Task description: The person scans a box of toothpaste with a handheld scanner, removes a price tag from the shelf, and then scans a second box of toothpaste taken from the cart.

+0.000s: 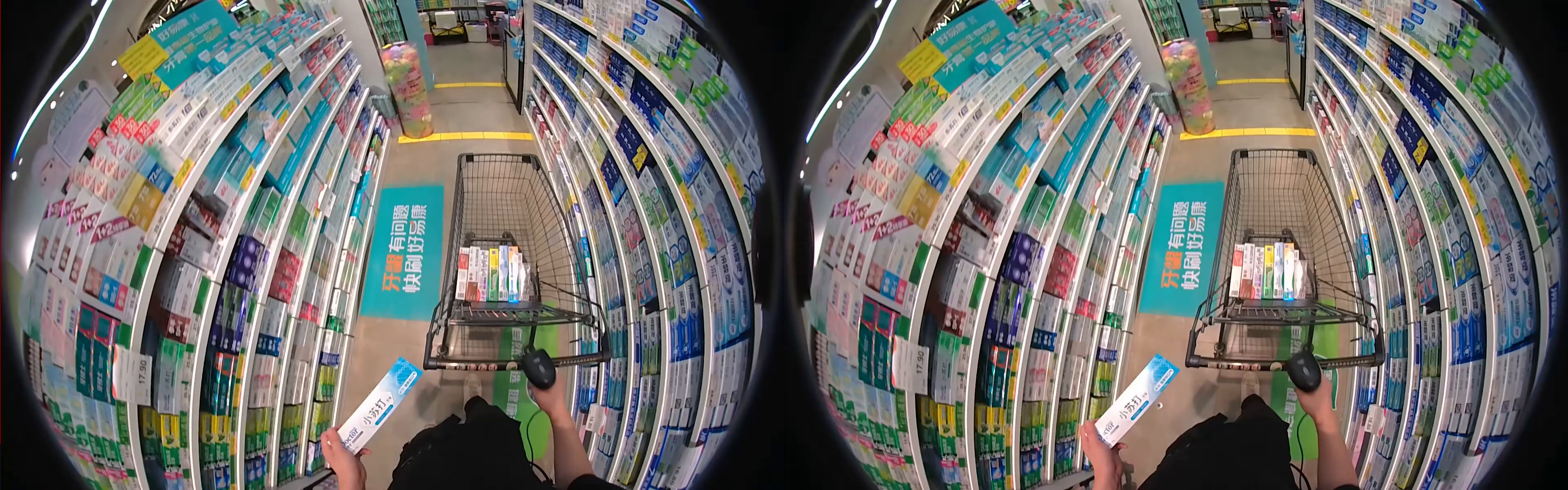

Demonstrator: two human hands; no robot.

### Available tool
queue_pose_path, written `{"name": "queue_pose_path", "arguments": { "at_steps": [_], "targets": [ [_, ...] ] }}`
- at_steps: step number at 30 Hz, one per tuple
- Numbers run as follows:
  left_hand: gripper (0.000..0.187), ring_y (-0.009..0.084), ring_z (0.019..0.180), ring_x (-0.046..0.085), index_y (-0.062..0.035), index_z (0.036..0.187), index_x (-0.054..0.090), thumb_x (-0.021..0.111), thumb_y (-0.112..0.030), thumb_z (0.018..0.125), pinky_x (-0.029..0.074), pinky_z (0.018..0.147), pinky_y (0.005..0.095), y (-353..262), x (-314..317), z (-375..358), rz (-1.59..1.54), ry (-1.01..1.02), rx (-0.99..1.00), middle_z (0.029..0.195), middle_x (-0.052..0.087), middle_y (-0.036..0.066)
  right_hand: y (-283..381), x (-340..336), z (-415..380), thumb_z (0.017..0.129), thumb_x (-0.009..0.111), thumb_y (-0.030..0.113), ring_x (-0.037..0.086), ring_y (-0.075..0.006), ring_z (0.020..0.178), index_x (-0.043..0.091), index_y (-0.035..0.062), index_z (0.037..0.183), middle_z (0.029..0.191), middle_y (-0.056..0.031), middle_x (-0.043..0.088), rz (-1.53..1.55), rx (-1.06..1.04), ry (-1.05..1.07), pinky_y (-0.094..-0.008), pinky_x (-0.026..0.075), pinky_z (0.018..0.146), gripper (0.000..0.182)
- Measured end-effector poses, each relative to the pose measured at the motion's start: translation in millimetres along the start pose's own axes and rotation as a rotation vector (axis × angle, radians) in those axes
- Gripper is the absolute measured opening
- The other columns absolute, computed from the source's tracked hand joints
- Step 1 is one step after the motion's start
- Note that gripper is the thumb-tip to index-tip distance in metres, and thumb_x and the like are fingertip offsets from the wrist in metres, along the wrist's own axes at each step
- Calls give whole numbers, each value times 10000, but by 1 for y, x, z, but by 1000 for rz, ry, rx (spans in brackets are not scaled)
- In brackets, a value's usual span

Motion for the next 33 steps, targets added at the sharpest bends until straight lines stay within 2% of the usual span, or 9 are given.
{"name": "queue_pose_path", "arguments": {
  "at_steps": [4, 7, 15, 19, 20, 22, 23, 29, 33],
  "targets": [
    [310, 170, 680, 644, -97, 1041, 453, 386, -395, 989, 457, 386, 282, 1, 28, 2, 25, -71, -34, 836, 600, 62, -53, -69, -9, 691, 708, 43, 618, -226, 925, 623, -21, 1062, 954, -113, 650, 153, 232, -372, -349, 457, 877, 385],
    [323, 172, 695, 644, -95, 1057, 453, 384, -403, 988, 455, 389, 284, -6, 50, 0, -11, -73, 18, 855, 602, 63, -51, -124, 17, 806, 641, 32, 604, -245, 956, 577, -43, 1108, 1024, -141, 632, 46, 120, -702, -352, 442, 889, 319],
    [393, 179, 735, 643, -74, 1116, 461, 377, -434, 982, 447, 388, 282, -34, 91, -1, -110, -68, 124, 941, 615, 69, -47, -190, 78, 776, 710, 116, 581, -360, 908, 516, -55, 1132, 985, -191, 579, -504, 198, -879, -429, 450, 831, 440],
    [417, 145, 721, 633, -67, 1089, 497, 381, -452, 979, 426, 404, 261, -10, 90, 20, -119, 13, 122, 896, 647, 57, -127, -223, 117, 646, 853, 318, 629, -266, 886, 544, -87, 1126, 984, -179, 653, -17, 294, -785, -374, 488, 814, 700],
    [434, 219, 907, 601, 2, 1232, 492, 427, -344, 979, 455, 697, 371, -19, 94, 10, 342, -30, 147, 1064, 620, 78, -121, -230, 124, 629, 864, 315, 605, -263, 929, 525, -92, 1145, 1046, -185, 629, -169, 434, -775, -376, 474, 850, 739],
    [286, 192, 810, 589, 5, 1110, 522, 396, -210, 970, 437, 588, 294, -39, 122, -4, 159, -10, 119, 958, 602, 95, -82, -232, 133, 624, 853, 289, 592, -301, 1014, 502, -78, 1180, 1107, -225, 600, -280, 404, -807, -374, 448, 907, 753],
    [290, 184, 795, 582, 14, 1106, 522, 385, -204, 972, 429, 576, 283, -43, 140, -10, -78, 4, 8, 959, 602, 94, -57, -229, 133, 612, 849, 291, 601, -337, 1024, 499, -40, 1187, 1117, -229, 602, -310, 473, -802, -393, 458, 892, 750],
    [388, 226, 915, 599, 61, 1140, 517, 345, -256, 998, 476, 712, 336, -38, 136, 4, 165, 36, 39, 1070, 601, 131, -52, -231, 150, 671, 791, 279, 623, -404, 950, 494, 81, 1203, 995, -206, 662, -362, 503, -820, -458, 485, 812, 640],
    [422, 293, 987, 581, 70, 1152, 517, 331, -278, 1002, 468, 828, 399, -48, 144, -4, 139, -17, 149, 1111, 587, 133, -106, -228, 144, 718, 768, 208, 650, -296, 744, 598, 33, 958, 857, -142, 662, 11, 344, -905, -373, 506, 646, 342]
  ]
}}
Point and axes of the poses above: each hand's wrist, its own z-axis towards the middle knuckle, its own x-axis out of the palm, y = z × x, the point moved 7 cm from there along z, towards the middle knuckle
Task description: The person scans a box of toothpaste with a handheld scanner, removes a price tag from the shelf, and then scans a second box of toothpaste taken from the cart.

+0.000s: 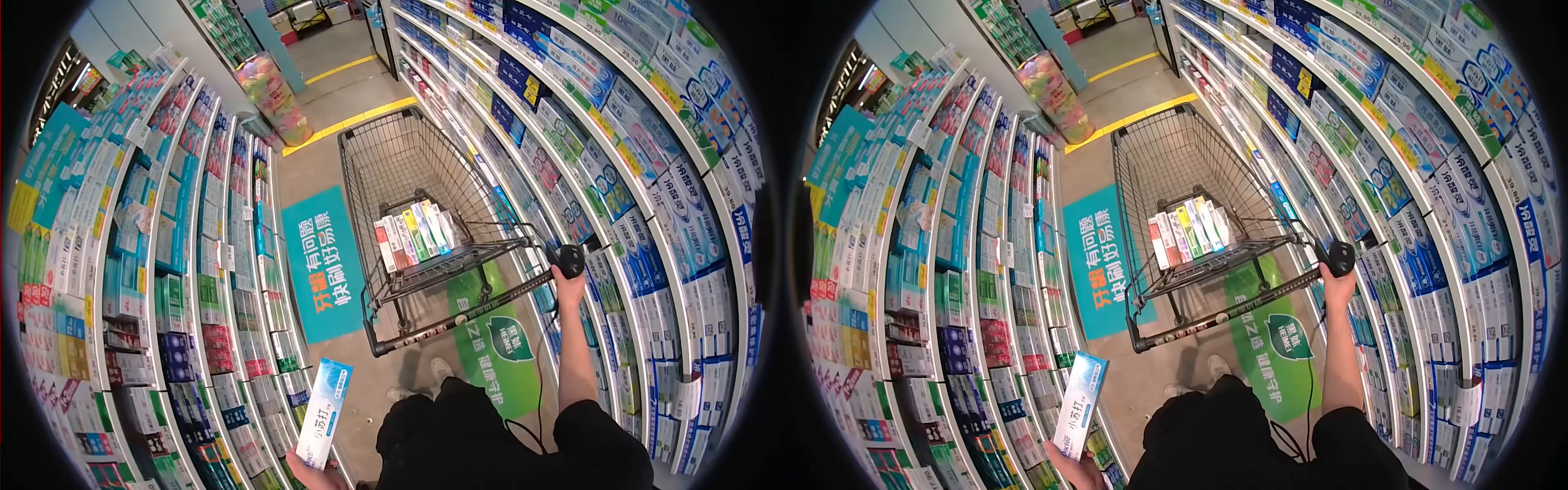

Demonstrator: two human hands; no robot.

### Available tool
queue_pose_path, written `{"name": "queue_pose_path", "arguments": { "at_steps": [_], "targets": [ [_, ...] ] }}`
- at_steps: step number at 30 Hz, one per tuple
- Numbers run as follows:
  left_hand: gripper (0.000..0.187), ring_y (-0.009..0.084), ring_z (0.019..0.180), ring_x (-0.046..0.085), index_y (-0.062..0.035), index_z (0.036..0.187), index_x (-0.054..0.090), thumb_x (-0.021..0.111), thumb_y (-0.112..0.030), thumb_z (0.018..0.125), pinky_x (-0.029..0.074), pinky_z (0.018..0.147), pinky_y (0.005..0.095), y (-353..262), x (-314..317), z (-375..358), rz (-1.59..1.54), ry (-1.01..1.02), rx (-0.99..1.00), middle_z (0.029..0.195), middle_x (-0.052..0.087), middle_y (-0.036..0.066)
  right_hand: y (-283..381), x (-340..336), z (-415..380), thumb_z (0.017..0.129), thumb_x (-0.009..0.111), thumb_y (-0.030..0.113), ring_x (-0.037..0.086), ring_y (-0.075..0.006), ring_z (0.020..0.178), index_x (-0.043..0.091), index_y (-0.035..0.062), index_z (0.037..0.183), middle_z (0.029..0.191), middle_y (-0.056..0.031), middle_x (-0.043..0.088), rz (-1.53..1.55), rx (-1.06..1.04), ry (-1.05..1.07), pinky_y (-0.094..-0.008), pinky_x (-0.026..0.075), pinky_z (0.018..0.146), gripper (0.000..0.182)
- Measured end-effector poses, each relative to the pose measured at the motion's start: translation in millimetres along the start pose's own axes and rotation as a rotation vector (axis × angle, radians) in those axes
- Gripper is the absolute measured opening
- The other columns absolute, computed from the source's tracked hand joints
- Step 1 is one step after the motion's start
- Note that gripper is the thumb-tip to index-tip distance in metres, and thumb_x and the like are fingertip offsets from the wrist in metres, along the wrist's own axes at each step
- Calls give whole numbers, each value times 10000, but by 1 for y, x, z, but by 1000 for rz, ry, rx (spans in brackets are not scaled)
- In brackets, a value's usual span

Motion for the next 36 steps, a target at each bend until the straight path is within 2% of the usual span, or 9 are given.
{"name": "queue_pose_path", "arguments": {
  "at_steps": [1, 4, 8, 13, 17, 20, 27, 30, 36],
  "targets": [
    [430, 281, 1027, 579, 47, 1195, 507, 347, -301, 1000, 463, 847, 400, 1, 1, -2, -56, -11, -38, 1140, 582, 146, -19, 2, -8, 736, 752, 177, 639, -256, 690, 600, 31, 926, 822, -122, 652, 182, 173, 34, -343, 498, 597, 284],
    [422, 127, 695, 617, -68, 1077, 509, 369, -456, 987, 386, 417, 242, 22, -3, 8, -147, 80, -25, 870, 659, 51, -12, 10, -54, 776, 643, -10, 600, -165, 605, 591, 34, 861, 749, -66, 609, 683, 368, 65, -264, 496, 529, 108],
    [415, 128, 674, 604, -67, 1077, 510, 352, -444, 998, 363, 426, 234, 20, 8, 3, -169, 96, -20, 887, 658, 52, 1, 64, -118, 785, 551, -68, 630, -301, 929, 486, 1, 1151, 1032, -183, 602, 1094, 656, 347, -397, 506, 921, 378],
    [407, 127, 679, 607, -68, 1078, 506, 348, -436, 1000, 373, 429, 231, 8, 23, -8, -124, 108, -24, 914, 657, 54, 24, 91, -133, 782, 549, -75, 619, -261, 963, 462, 57, 1240, 1097, -126, 589, 1304, 767, 322, -371, 517, 785, 485],
    [409, 126, 684, 611, -73, 1073, 511, 356, -443, 995, 374, 428, 231, 5, 23, -13, -100, 95, -41, 917, 660, 53, 23, 75, -125, 729, 645, -47, 636, -247, 896, 509, 26, 1205, 1078, -134, 608, 591, 411, 256, -343, 515, 742, 500],
    [461, 150, 716, 631, -46, 1102, 473, 369, -479, 980, 395, 393, 245, 9, 19, -11, -149, 108, -18, 896, 635, 65, 61, 61, -127, 698, 674, -28, 632, -254, 938, 514, -3, 1212, 1075, -137, 619, 331, -318, 270, -350, 502, 814, 539],
    [415, 162, 723, 636, -67, 1086, 469, 379, -457, 974, 394, 391, 247, 20, 13, -8, -148, 112, -66, 927, 631, 62, 149, 135, -158, 611, 638, -12, 435, -393, 1207, 565, 35, 1174, 1225, -172, 557, -39, -860, 766, -433, 371, 1024, 570],
    [414, 161, 722, 640, -67, 1092, 483, 377, -450, 976, 397, 397, 254, 19, 15, -9, -153, 109, -78, 922, 643, 61, 139, 170, -157, 599, 630, -8, 447, -376, 1153, 600, 38, 1110, 1165, -164, 574, -98, -802, 1015, -431, 369, 1013, 514],
    [450, 164, 736, 649, -45, 1125, 490, 375, -456, 983, 418, 401, 273, 16, 9, -14, -181, 91, -53, 924, 656, 63, 142, 186, -151, 590, 656, 27, 496, -345, 1055, 630, 45, 1011, 1047, -137, 595, -106, -862, 1006, -395, 424, 930, 422]
  ]
}}
Point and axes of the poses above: each hand's wrist, its own z-axis towards the middle knuckle, its own x-axis out of the palm, y = z × x, the point moved 7 cm from there along z, towards the middle knuckle
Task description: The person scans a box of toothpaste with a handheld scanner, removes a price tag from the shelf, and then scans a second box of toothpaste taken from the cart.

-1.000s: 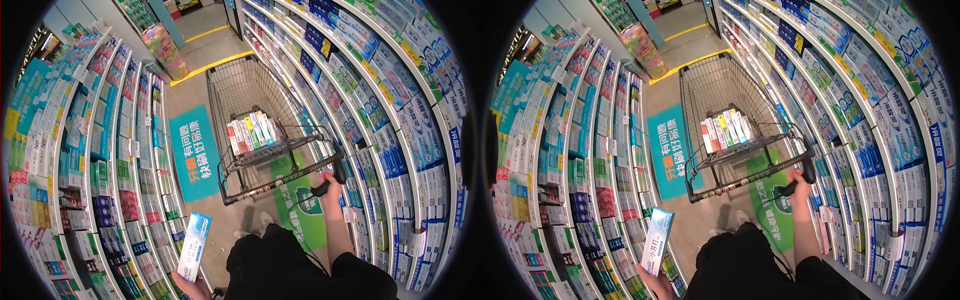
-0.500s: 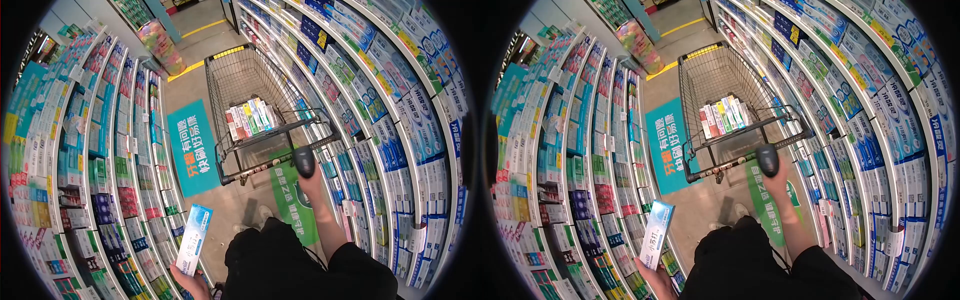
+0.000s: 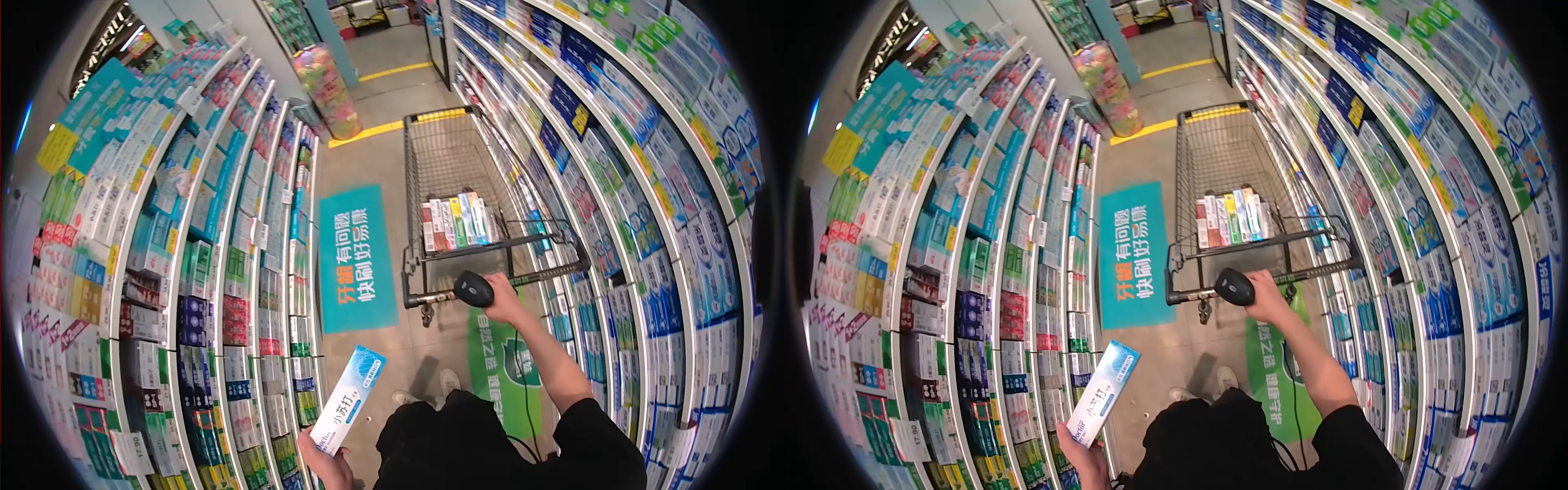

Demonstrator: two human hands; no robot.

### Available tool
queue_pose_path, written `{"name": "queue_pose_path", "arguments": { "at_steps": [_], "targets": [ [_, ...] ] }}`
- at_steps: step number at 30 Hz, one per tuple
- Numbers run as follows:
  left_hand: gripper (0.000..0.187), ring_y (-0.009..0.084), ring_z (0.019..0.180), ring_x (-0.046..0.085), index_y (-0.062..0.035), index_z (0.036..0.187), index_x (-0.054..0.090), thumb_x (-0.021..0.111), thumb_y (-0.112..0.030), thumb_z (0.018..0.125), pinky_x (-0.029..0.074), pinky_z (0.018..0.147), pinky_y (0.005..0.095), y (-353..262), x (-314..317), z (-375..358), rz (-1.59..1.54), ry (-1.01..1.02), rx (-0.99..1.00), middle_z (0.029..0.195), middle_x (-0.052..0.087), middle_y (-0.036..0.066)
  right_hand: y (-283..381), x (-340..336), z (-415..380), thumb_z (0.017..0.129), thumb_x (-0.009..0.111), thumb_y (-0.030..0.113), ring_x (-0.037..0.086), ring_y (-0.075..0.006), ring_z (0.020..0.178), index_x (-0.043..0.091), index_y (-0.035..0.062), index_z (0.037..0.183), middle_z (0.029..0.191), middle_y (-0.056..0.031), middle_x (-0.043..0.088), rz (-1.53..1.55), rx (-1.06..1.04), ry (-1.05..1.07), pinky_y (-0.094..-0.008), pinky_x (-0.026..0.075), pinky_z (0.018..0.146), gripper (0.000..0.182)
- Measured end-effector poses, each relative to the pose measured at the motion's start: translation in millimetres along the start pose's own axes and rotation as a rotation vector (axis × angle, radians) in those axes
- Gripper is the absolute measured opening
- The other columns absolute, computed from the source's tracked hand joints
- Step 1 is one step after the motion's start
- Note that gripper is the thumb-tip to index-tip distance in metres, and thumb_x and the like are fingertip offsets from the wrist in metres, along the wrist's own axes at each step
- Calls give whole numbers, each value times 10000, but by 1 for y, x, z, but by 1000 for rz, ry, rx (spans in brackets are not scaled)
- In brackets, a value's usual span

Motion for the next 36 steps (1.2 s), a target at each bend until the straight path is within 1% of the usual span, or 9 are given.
{"name": "queue_pose_path", "arguments": {
  "at_steps": [5, 8, 17, 20, 23, 29, 32, 35, 36],
  "targets": [
    [405, 175, 779, 648, -84, 1118, 444, 378, -460, 980, 445, 406, 283, 0, -2, 3, 36, 5, -15, 940, 606, 58, -1, -3, 6, 599, 652, 29, 499, -344, 1042, 634, 60, 1029, 1070, -130, 605, 33, 23, -30, -394, 419, 936, 432],
    [400, 178, 787, 646, -89, 1108, 443, 380, -462, 979, 448, 408, 285, 10, -6, 10, -24, -11, -27, 942, 605, 63, -2, -3, 8, 596, 656, 33, 502, -343, 1040, 633, 57, 1023, 1065, -130, 608, 10, 20, -2, -394, 419, 935, 428],
    [358, 191, 701, 649, -75, 1055, 473, 368, -410, 988, 466, 382, 296, 17, 8, 20, -25, 20, -46, 897, 608, 86, 9, -10, 12, 558, 647, 25, 504, -355, 1032, 637, 41, 996, 1057, -138, 607, 55, 97, -42, -403, 424, 929, 438],
    [347, 188, 680, 647, -68, 1043, 471, 373, -396, 990, 474, 372, 293, 11, 19, 23, -47, 55, -54, 878, 598, 84, 4, 0, 14, 549, 654, 24, 503, -356, 1035, 636, 38, 986, 1057, -142, 598, -25, 5, -40, -405, 423, 935, 438],
    [297, 198, 669, 651, -58, 1023, 460, 395, -347, 995, 481, 365, 303, 9, 31, 33, -91, 90, -66, 852, 587, 93, -3, 8, 17, 540, 660, 21, 503, -355, 1039, 635, 36, 986, 1059, -147, 590, -62, -18, -25, -403, 424, 937, 447],
    [304, 204, 674, 650, -47, 1027, 457, 409, -346, 996, 499, 374, 308, 11, 59, 77, -122, 158, -92, 860, 584, 90, 6, 11, 24, 532, 698, 55, 516, -348, 1033, 616, 40, 1059, 1077, -144, 585, -137, -27, 53, -403, 427, 934, 534],
    [312, 171, 652, 634, -50, 1024, 468, 369, -344, 1003, 487, 361, 284, 3, 77, 102, -135, 173, -85, 846, 578, 84, 66, -2, 38, 535, 715, 94, 549, -346, 990, 608, 38, 1062, 1019, -132, 609, -341, 56, 81, -401, 436, 919, 540],
    [312, 170, 647, 632, -48, 1024, 472, 373, -343, 1004, 491, 367, 285, -1, 88, 132, -177, 178, -104, 843, 582, 84, 77, 15, 53, 541, 709, 114, 577, -344, 953, 621, 51, 989, 946, -124, 629, -457, 119, 130, -412, 448, 889, 460],
    [311, 173, 646, 632, -47, 1026, 475, 377, -342, 1003, 490, 368, 290, -1, 91, 142, -190, 174, -113, 843, 584, 85, 81, 22, 58, 538, 707, 115, 578, -346, 937, 621, 57, 966, 918, -125, 628, -473, 0, 92, -422, 449, 864, 440]
  ]
}}
Point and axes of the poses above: each hand's wrist, its own z-axis towards the middle knuckle, its own x-axis out of the palm, y = z × x, the point moved 7 cm from there along z, towards the middle knuckle
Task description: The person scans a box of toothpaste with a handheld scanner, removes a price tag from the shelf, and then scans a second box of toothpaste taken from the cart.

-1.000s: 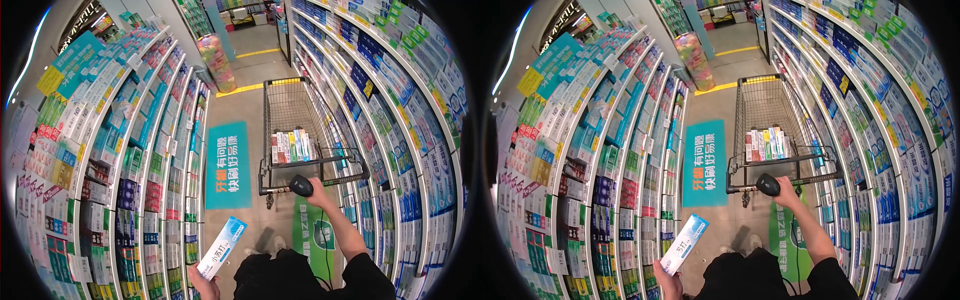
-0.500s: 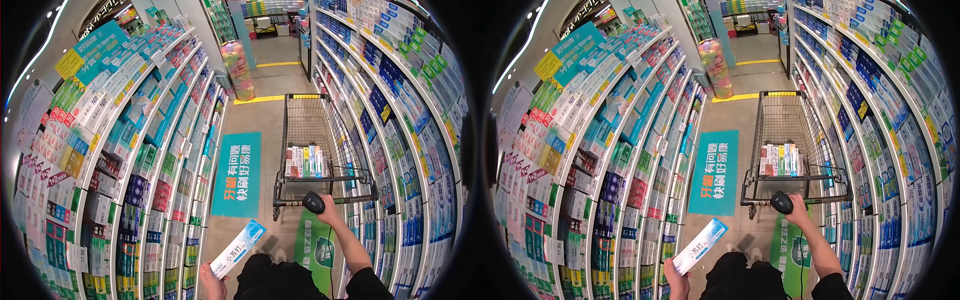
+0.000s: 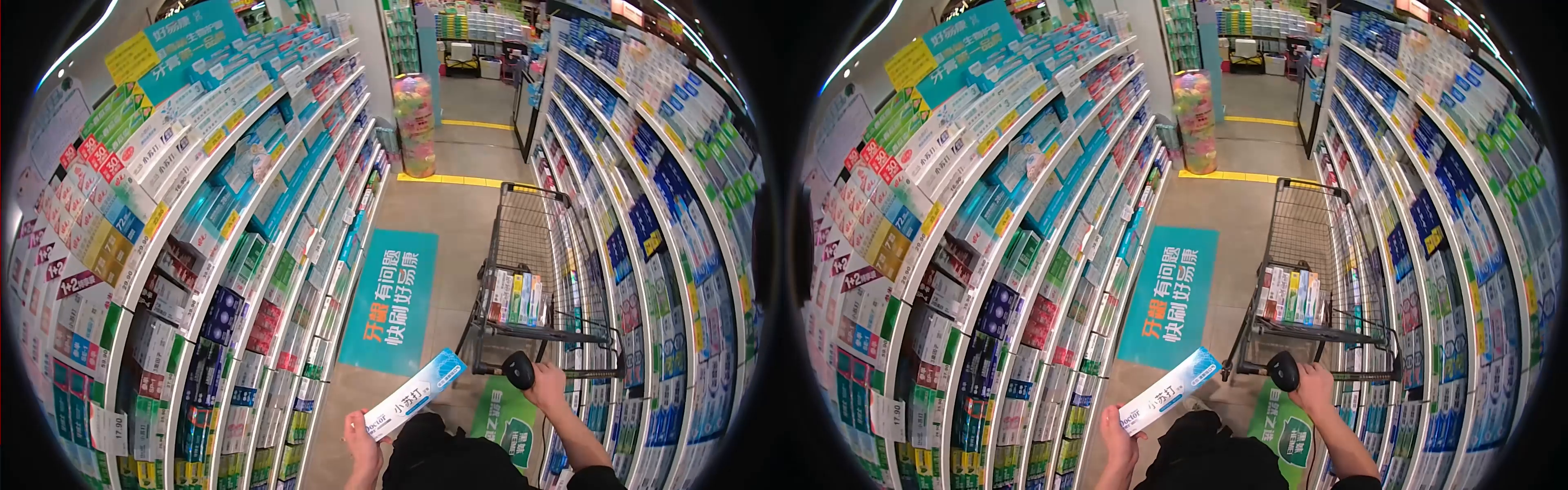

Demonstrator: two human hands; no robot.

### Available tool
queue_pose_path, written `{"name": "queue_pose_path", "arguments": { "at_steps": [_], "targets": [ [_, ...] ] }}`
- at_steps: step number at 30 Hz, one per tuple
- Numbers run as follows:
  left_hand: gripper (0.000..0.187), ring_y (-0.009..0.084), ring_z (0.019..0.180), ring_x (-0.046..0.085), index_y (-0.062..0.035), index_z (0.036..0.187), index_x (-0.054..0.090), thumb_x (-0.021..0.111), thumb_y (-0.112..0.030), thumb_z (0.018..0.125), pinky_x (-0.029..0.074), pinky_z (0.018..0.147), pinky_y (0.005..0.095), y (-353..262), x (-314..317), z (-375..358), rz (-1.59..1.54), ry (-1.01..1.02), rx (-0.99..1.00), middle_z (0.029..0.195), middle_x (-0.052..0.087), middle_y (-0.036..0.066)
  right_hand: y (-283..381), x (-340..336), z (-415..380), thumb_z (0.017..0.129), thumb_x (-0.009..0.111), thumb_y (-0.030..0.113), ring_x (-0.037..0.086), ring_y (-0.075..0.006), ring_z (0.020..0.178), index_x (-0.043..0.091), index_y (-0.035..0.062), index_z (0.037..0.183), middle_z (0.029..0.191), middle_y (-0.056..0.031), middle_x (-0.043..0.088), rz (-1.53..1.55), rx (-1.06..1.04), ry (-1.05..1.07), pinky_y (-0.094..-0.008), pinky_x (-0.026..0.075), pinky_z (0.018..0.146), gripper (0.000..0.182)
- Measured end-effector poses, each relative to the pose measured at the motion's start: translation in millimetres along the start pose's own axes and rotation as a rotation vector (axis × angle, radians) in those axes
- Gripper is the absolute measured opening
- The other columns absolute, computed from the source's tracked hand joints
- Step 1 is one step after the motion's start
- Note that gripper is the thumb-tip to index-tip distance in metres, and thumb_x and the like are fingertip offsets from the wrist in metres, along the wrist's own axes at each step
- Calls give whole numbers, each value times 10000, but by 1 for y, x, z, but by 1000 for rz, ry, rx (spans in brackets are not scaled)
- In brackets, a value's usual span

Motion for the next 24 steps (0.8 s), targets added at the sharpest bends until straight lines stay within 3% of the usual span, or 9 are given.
{"name": "queue_pose_path", "arguments": {
  "at_steps": [2, 5, 8, 15, 19, 24],
  "targets": [
    [308, 178, 643, 632, -46, 1029, 481, 385, -338, 1003, 490, 372, 299, -4, 3, 18, -25, -14, -17, 843, 588, 88, 5, 9, 7, 531, 703, 118, 580, -349, 904, 622, 70, 920, 862, -126, 624, -31, -212, -122, -442, 451, 813, 400],
    [297, 185, 639, 629, -45, 1035, 487, 400, -327, 1001, 487, 382, 312, -16, 8, 40, 18, -26, -64, 847, 593, 90, -10, 33, 4, 527, 698, 119, 565, -353, 858, 623, 78, 871, 835, -128, 604, 148, 72, 2, -464, 430, 758, 354],
    [291, 190, 638, 625, -46, 1037, 490, 414, -325, 998, 481, 389, 316, -21, 14, 61, 15, 17, -62, 847, 594, 90, -16, 43, 3, 522, 702, 120, 548, -369, 814, 626, 77, 865, 835, -126, 588, 149, -15, -46, -462, 414, 727, 353],
    [289, 178, 667, 624, -62, 1022, 484, 410, -341, 1001, 477, 388, 305, -36, 40, 81, 45, 23, -59, 870, 581, 69, 30, 20, 34, 581, 735, 209, 585, -303, 805, 642, 67, 873, 891, -101, 591, 97, -252, -216, -424, 439, 701, 338],
    [308, 170, 658, 627, -50, 1019, 482, 399, -347, 1003, 477, 381, 289, -42, 46, 85, 44, -18, -22, 854, 584, 79, 42, 28, 61, 627, 706, 216, 596, -304, 761, 665, 88, 955, 903, -113, 590, 122, -302, -180, -414, 467, 651, 354],
    [340, 167, 647, 629, -32, 1016, 480, 376, -355, 1009, 479, 376, 279, -53, 39, 91, 48, -68, 33, 832, 588, 92, 70, 30, 100, 628, 707, 247, 605, -319, 834, 664, 125, 953, 1013, -148, 580, 210, -433, -149, -421, 488, 707, 350]
  ]
}}
Point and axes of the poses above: each hand's wrist, its own z-axis towards the middle knuckle, its own x-axis out of the palm, y = z × x, the point moved 7 cm from there along z, towards the middle knuckle
